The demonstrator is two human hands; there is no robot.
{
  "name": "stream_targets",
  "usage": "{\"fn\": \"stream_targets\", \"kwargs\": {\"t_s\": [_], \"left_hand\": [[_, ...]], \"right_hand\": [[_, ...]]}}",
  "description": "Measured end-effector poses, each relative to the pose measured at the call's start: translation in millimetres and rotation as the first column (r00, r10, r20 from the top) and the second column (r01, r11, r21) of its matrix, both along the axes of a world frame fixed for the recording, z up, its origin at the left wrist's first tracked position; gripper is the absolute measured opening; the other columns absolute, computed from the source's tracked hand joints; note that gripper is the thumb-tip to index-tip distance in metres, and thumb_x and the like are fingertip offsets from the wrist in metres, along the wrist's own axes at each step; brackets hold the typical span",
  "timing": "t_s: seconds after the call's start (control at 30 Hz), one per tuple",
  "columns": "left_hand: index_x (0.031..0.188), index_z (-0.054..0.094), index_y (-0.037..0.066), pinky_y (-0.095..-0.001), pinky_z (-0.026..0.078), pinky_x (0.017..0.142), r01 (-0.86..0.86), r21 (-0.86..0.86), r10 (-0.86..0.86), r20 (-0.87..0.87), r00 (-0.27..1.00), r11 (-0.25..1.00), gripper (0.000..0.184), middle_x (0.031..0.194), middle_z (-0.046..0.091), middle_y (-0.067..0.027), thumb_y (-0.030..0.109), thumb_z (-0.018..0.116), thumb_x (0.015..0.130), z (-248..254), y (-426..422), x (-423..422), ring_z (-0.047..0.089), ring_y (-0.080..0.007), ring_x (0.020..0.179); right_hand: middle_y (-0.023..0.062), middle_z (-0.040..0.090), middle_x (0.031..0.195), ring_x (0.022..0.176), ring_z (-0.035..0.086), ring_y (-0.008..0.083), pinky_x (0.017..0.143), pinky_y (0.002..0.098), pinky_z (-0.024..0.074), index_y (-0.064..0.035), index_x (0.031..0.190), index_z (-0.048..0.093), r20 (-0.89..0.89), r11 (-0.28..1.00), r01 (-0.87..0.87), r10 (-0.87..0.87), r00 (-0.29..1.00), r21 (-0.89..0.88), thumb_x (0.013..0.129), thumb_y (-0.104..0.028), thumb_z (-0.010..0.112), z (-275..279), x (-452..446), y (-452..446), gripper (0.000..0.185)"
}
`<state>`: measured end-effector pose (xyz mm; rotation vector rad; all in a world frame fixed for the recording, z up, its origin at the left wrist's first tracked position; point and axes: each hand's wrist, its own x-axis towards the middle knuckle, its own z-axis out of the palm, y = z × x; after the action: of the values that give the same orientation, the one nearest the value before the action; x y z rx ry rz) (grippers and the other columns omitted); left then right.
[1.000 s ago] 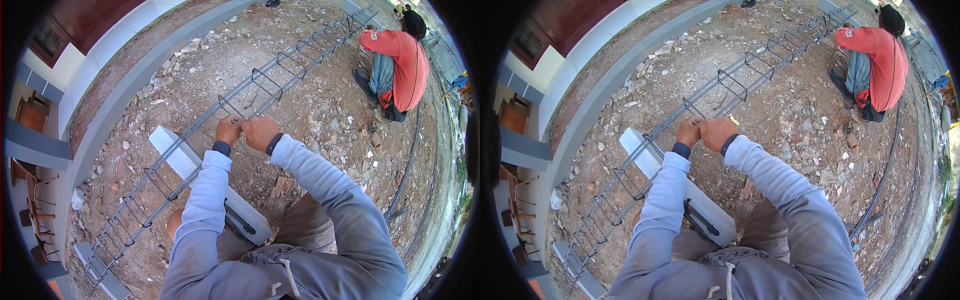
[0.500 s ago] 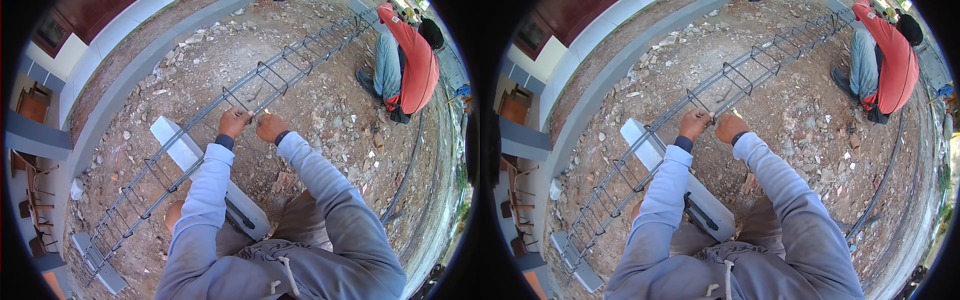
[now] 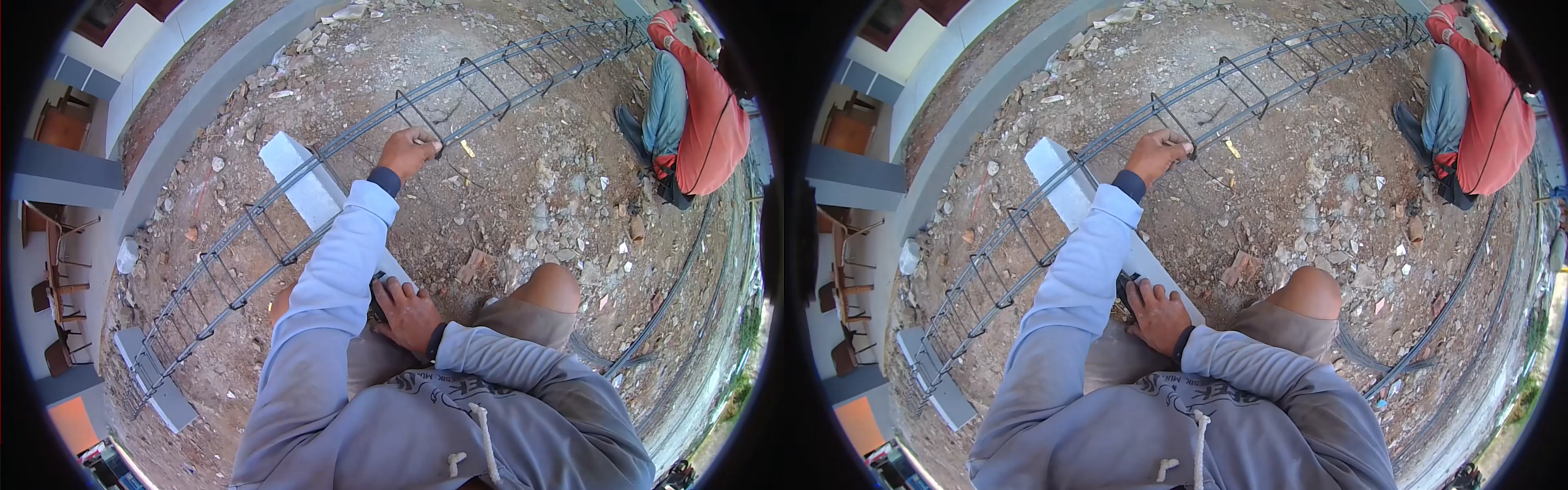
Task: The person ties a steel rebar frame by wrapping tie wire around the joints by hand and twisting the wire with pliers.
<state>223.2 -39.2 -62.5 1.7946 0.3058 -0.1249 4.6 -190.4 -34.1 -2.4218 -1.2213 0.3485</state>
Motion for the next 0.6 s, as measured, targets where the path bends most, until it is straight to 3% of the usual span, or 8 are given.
{"fn": "stream_targets", "kwargs": {"t_s": [0.1,0.13,0.27,0.37,0.4,0.47,0.57,0.6], "left_hand": [[0.088,0.067,0.001,-0.0277,0.044,0.057,-0.036,0.1,0.029,0.068,0.997,0.994,0.021,0.074,0.066,-0.0063,0.02,0.069,0.08,2,-6,-5,0.057,-0.0111,0.062],[0.086,0.069,0.005,-0.0301,0.046,0.059,-0.061,0.117,0.05,0.101,0.994,0.991,0.02,0.069,0.067,-0.0066,0.023,0.069,0.077,0,-7,-5,0.061,-0.0152,0.062],[0.084,0.069,0.005,-0.0309,0.047,0.059,-0.064,0.061,0.06,0.06,0.996,0.996,0.019,0.069,0.067,-0.0065,0.023,0.067,0.078,-8,-3,-3,0.06,-0.0148,0.061],[0.084,0.069,0.004,-0.0324,0.047,0.061,-0.117,-0.04,0.118,0.027,0.993,0.992,0.019,0.071,0.067,-0.0081,0.022,0.066,0.079,1,-6,-8,0.061,-0.0176,0.062],[0.085,0.068,0.003,-0.0331,0.048,0.062,-0.148,0.09,0.139,0.099,0.985,0.985,0.019,0.072,0.067,-0.0091,0.021,0.066,0.08,3,-6,-9,0.062,-0.019,0.063],[0.086,0.068,0.003,-0.0346,0.049,0.063,-0.234,0.327,0.159,0.24,0.958,0.916,0.018,0.075,0.067,-0.011,0.02,0.065,0.081,6,-7,-16,0.063,-0.0216,0.066],[0.087,0.066,0.003,-0.0376,0.049,0.066,-0.428,0.174,0.322,0.433,0.842,0.887,0.021,0.078,0.067,-0.0136,0.023,0.064,0.082,16,-17,-28,0.064,-0.0273,0.071],[0.087,0.066,0.003,-0.0386,0.049,0.066,-0.431,0.09,0.362,0.404,0.84,0.898,0.023,0.077,0.067,-0.0139,0.025,0.063,0.083,17,-22,-31,0.064,-0.0283,0.072]], "right_hand": [[0.0206,0.049,0.119,0.095,0.054,0.0308,0.071,0.0408,0.0492,0.0021,0.131,0.04,0.072,0.999,-0.043,0.043,0.996,-0.006,0.074,-0.021,0.065,-16,-10,4,0.067],[0.021,0.049,0.12,0.095,0.053,0.0312,0.071,0.0407,0.05,0.0026,0.133,0.039,0.097,0.998,-0.061,0.063,0.993,-0.019,0.073,-0.021,0.066,-18,-8,4,0.069],[0.0249,0.049,0.116,0.101,0.053,0.0358,0.077,0.0462,0.0492,0.0055,0.132,0.036,-0.057,1.0,-0.015,0.015,0.998,-0.002,0.069,-0.013,0.064,-21,0,0,0.072],[0.0278,0.05,0.112,0.099,0.052,0.0406,0.081,0.0474,0.0476,0.0071,0.132,0.034,-0.296,0.994,0.107,-0.107,0.949,-0.016,0.069,-0.011,0.062,-16,17,-11,0.072],[0.0277,0.054,0.109,0.098,0.053,0.0434,0.083,0.0469,0.0463,0.0059,0.129,0.039,-0.379,0.989,0.141,-0.151,0.913,-0.054,0.069,-0.01,0.06,-6,26,-15,0.066],[0.0247,0.058,0.104,0.096,0.056,0.0407,0.085,0.0449,0.0454,0.004,0.127,0.044,-0.619,0.976,0.173,-0.218,0.754,-0.134,0.069,-0.011,0.061,11,50,-28,0.062],[0.0159,0.064,0.096,0.09,0.06,0.0297,0.081,0.0389,0.0455,0.0002,0.123,0.051,-0.892,0.949,0.27,-0.256,0.372,-0.159,0.072,-0.014,0.061,44,89,-72,0.054],[0.0134,0.064,0.095,0.088,0.059,0.0248,0.08,0.0352,0.0454,0.0009,0.124,0.05,-0.908,0.949,0.303,-0.203,0.366,-0.09,0.073,-0.013,0.06,54,98,-91,0.054]]}}
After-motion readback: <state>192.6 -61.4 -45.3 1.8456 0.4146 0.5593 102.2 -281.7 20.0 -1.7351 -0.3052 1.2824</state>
